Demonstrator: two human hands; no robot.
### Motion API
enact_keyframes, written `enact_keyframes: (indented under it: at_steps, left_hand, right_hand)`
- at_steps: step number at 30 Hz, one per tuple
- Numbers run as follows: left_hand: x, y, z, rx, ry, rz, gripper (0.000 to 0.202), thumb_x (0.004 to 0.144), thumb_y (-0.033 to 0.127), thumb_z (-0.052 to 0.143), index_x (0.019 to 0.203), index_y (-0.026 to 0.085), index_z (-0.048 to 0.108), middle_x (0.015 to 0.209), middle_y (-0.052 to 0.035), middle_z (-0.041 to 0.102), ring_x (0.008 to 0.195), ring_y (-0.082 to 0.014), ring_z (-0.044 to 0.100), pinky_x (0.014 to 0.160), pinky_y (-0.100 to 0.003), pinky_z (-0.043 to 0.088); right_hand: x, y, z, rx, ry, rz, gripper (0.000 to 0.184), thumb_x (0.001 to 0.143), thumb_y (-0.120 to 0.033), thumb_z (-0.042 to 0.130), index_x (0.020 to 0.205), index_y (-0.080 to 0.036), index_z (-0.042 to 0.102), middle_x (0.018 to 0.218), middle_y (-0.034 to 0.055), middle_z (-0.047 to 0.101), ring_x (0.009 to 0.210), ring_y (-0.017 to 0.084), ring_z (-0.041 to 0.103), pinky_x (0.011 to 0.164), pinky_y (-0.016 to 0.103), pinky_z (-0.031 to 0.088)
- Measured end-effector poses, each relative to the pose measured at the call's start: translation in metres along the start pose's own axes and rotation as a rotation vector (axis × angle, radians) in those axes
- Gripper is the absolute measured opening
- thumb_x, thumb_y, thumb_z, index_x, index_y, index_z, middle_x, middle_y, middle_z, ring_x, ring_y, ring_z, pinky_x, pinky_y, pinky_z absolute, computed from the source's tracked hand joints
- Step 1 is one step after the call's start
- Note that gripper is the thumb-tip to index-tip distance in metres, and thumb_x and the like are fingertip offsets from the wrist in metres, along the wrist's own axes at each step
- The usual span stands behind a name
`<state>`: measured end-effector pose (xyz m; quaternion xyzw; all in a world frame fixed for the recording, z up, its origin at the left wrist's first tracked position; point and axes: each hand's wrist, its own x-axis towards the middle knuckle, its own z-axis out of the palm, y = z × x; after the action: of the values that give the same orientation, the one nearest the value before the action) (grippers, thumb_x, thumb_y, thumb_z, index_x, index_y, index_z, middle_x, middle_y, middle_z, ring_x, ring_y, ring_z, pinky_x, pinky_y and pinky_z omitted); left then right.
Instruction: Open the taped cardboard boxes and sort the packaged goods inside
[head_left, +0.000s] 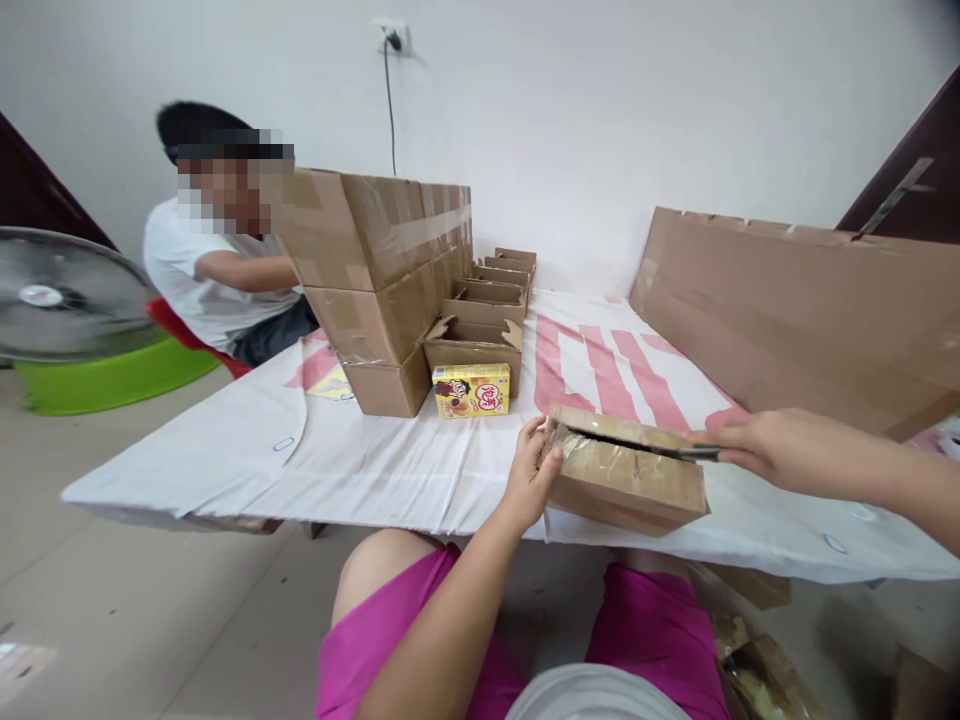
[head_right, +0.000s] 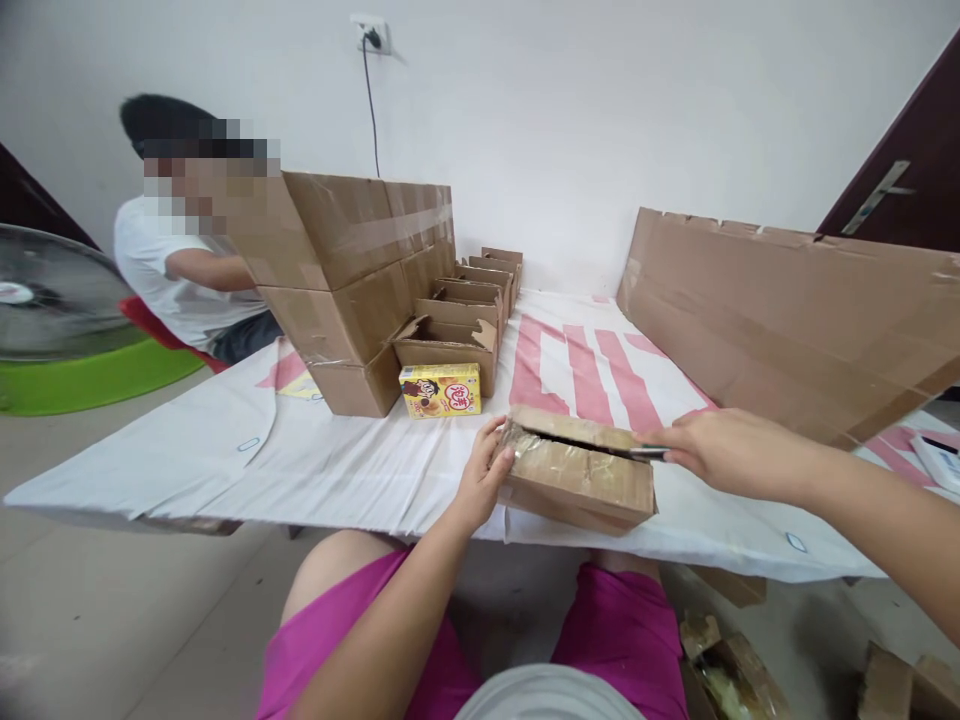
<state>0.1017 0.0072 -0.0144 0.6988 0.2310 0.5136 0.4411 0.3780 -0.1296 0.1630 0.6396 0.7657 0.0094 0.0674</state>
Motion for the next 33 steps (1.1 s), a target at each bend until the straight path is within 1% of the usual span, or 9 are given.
enact_keyframes:
  at_steps: [3,10,14,17,21,24,26,29,33]
  left_hand:
    - [-0.002,-0.002,-0.002,-0.102,-0.036,-0.032,0.044,0.088,0.058,0.053,0.112,0.022,0.063,0.136,-0.0111,0.047,0.140,-0.0293,0.032,0.115,-0.047,0.030]
    - [-0.007,-0.002,-0.009,-0.099,-0.096,-0.015,0.053,0.076,0.057,0.069,0.116,0.022,0.061,0.144,-0.0130,0.038,0.142,-0.0327,0.028,0.117,-0.051,0.026]
    - [-0.007,-0.001,-0.008,-0.085,-0.086,-0.008,0.048,0.079,0.055,0.067,0.113,0.022,0.061,0.142,-0.0141,0.039,0.141,-0.0329,0.030,0.116,-0.051,0.028]
    - [-0.007,0.001,-0.008,-0.083,-0.103,-0.009,0.049,0.080,0.054,0.067,0.115,0.020,0.060,0.142,-0.0152,0.039,0.141,-0.0327,0.029,0.116,-0.051,0.027]
    - [-0.007,0.003,-0.009,-0.077,-0.108,0.002,0.050,0.081,0.054,0.066,0.116,0.020,0.060,0.141,-0.0149,0.041,0.143,-0.0321,0.027,0.117,-0.051,0.025]
    - [-0.007,0.004,-0.009,-0.079,-0.100,0.013,0.049,0.080,0.055,0.066,0.116,0.020,0.061,0.138,-0.0147,0.044,0.143,-0.0325,0.028,0.118,-0.050,0.025]
    - [-0.007,0.004,-0.008,-0.080,-0.089,0.017,0.050,0.080,0.055,0.066,0.115,0.020,0.062,0.137,-0.0149,0.046,0.142,-0.0327,0.029,0.117,-0.050,0.026]
    - [-0.007,0.003,-0.007,-0.073,-0.074,0.018,0.048,0.081,0.054,0.066,0.115,0.020,0.062,0.137,-0.0147,0.046,0.140,-0.0322,0.031,0.116,-0.050,0.027]
    - [-0.008,0.002,-0.007,-0.081,-0.056,0.013,0.046,0.080,0.055,0.067,0.110,0.020,0.065,0.140,-0.0144,0.042,0.138,-0.0319,0.035,0.115,-0.050,0.029]
  right_hand:
    - [0.003,0.004,-0.001,0.025,0.124,0.026,0.042,0.092,-0.038,0.041,0.127,-0.033,0.065,0.107,0.0033,0.074,0.082,0.026,0.069,0.063,0.036,0.049]
    - [0.012,0.006,0.019,-0.036,0.260,0.066,0.042,0.093,-0.039,0.039,0.127,-0.034,0.063,0.103,0.0030,0.075,0.078,0.024,0.068,0.059,0.033,0.047]
    - [0.014,0.014,0.031,-0.009,0.442,0.208,0.047,0.094,-0.041,0.035,0.134,-0.030,0.057,0.113,0.0054,0.072,0.085,0.024,0.068,0.065,0.035,0.050]
    - [0.018,0.026,0.052,0.059,0.529,0.355,0.049,0.095,-0.042,0.034,0.137,-0.027,0.054,0.119,0.0079,0.069,0.092,0.026,0.068,0.070,0.037,0.051]
    - [0.019,0.034,0.105,0.087,0.454,0.467,0.048,0.094,-0.037,0.035,0.135,-0.022,0.054,0.116,0.0122,0.068,0.095,0.027,0.066,0.069,0.036,0.051]
    - [0.014,0.029,0.147,0.113,0.315,0.428,0.044,0.091,-0.030,0.038,0.128,-0.021,0.060,0.103,0.0114,0.069,0.084,0.023,0.066,0.062,0.031,0.048]
    - [0.011,0.022,0.170,0.131,0.262,0.392,0.037,0.085,-0.026,0.046,0.116,-0.020,0.067,0.094,0.0094,0.069,0.078,0.022,0.065,0.062,0.030,0.048]
    - [0.009,0.015,0.191,0.155,0.257,0.343,0.029,0.075,-0.020,0.054,0.098,-0.022,0.072,0.092,0.0072,0.070,0.085,0.022,0.065,0.069,0.029,0.049]
    - [0.011,0.017,0.201,0.184,0.313,0.316,0.027,0.068,-0.020,0.058,0.092,-0.024,0.071,0.094,0.0064,0.071,0.093,0.026,0.064,0.076,0.033,0.050]
